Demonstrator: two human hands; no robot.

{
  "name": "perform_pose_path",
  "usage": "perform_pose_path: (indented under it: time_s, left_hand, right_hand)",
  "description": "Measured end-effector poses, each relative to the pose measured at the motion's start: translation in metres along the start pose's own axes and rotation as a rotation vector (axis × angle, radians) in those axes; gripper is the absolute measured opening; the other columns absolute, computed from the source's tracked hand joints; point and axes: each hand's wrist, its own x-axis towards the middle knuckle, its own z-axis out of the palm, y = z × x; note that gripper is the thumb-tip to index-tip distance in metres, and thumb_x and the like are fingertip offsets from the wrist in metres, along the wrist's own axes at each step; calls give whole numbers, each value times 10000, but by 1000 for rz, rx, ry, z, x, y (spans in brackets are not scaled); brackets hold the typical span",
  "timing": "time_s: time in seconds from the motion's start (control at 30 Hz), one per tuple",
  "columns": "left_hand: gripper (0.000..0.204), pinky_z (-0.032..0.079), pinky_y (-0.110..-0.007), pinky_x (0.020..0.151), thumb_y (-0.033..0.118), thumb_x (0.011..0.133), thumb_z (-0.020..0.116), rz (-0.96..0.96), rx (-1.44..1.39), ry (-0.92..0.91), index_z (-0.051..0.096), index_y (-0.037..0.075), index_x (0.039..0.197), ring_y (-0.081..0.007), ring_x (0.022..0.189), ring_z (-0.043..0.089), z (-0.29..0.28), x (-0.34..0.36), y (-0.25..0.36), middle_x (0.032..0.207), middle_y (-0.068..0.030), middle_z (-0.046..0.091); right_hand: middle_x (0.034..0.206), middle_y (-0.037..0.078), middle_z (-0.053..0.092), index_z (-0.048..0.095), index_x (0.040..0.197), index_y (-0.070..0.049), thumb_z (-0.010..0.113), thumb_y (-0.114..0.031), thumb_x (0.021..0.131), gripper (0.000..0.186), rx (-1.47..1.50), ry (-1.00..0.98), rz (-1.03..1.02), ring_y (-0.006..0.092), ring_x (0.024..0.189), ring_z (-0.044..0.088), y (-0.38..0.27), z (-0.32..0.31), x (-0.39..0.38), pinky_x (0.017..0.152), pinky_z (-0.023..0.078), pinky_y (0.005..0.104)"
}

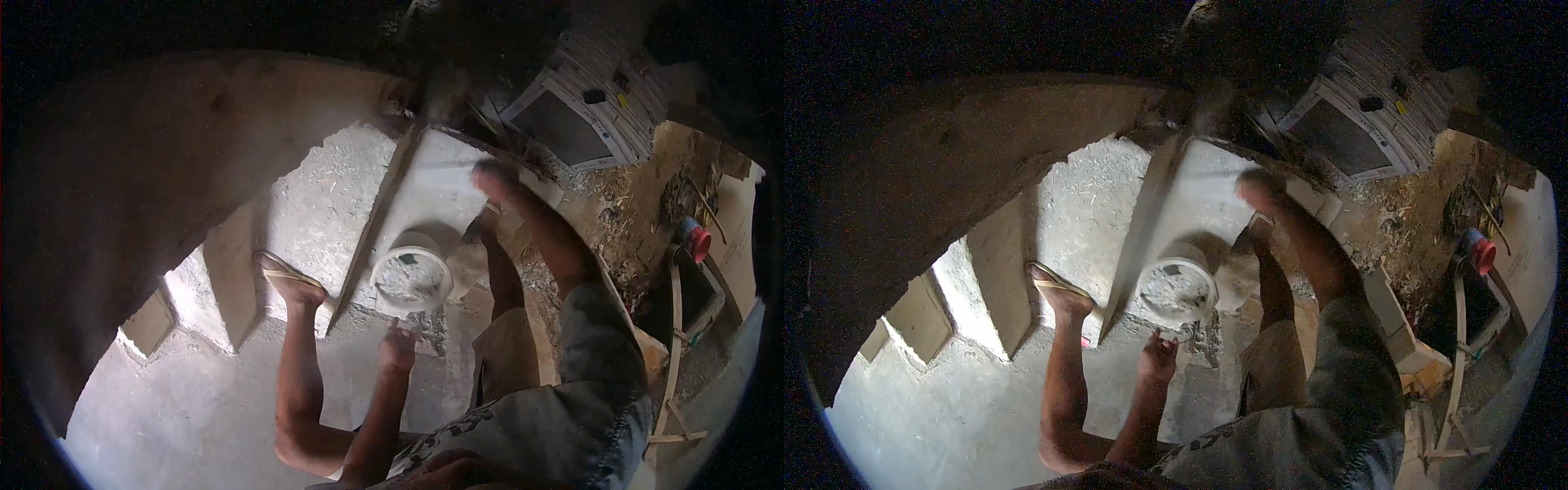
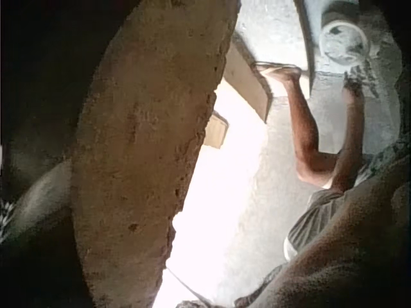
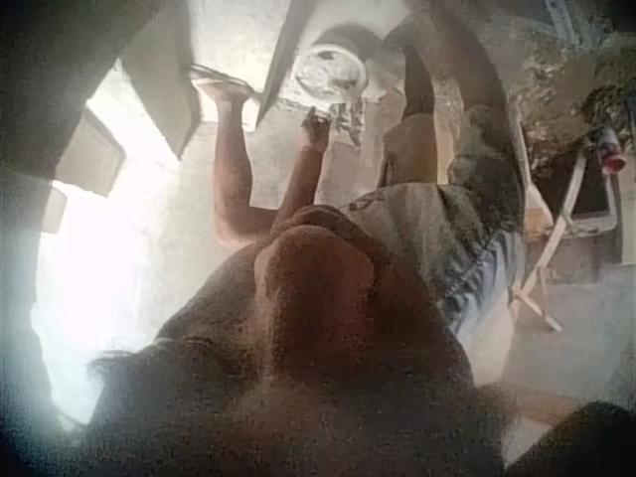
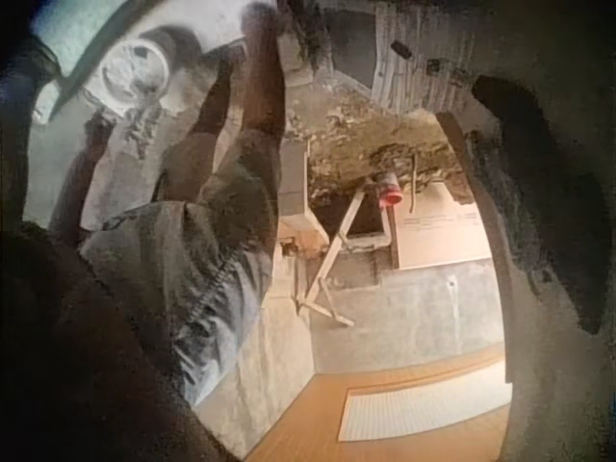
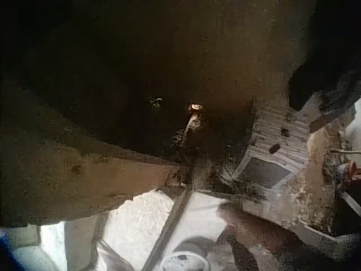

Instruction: The person applies plaster to the steps and sides of a concrete staircase using a trowel, taking material from a bucket and smoothing it along the surfaces.

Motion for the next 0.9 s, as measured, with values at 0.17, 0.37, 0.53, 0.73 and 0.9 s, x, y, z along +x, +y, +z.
perform_pose_path:
  time_s: [0.17,0.37,0.53,0.73,0.9]
  left_hand:
    - [183,449,-366,850,242,952,534,149,-62,-37,559,104,1069,-153,620,545,2,2,43,653,-6,569]
    - [169,374,-370,973,246,950,528,38,-104,-176,558,121,1059,-135,643,560,53,-12,38,659,6,585]
    - [168,390,-375,936,263,957,510,71,-100,-144,559,132,1050,-151,654,575,24,9,29,633,3,588]
    - [161,428,-391,872,243,966,481,15,-32,-68,561,119,1031,-190,651,586,3,13,-13,606,-21,592]
    - [147,468,-411,852,188,960,495,-135,-43,97,552,53,959,-224,592,559,11,-17,-18,574,-59,558]
  right_hand:
    - [779,120,604,608,791,-29,576,-145,780,121,-810,-57,-178,241,721,597,52,106,5,620,474,372]
    - [1003,128,623,589,1125,-86,520,-231,893,283,-1414,15,-269,282,856,595,-26,-60,26,762,479,390]
    - [955,158,641,633,972,-69,547,-206,851,202,-1009,-251,5,331,908,612,-71,25,41,806,482,439]
    - [933,157,658,654,883,-69,596,-235,774,206,-1290,-282,336,324,882,623,-17,154,4,777,490,468]
    - [933,127,663,644,925,-94,557,-210,813,184,-1233,-196,114,304,878,632,-22,126,48,760,503,448]
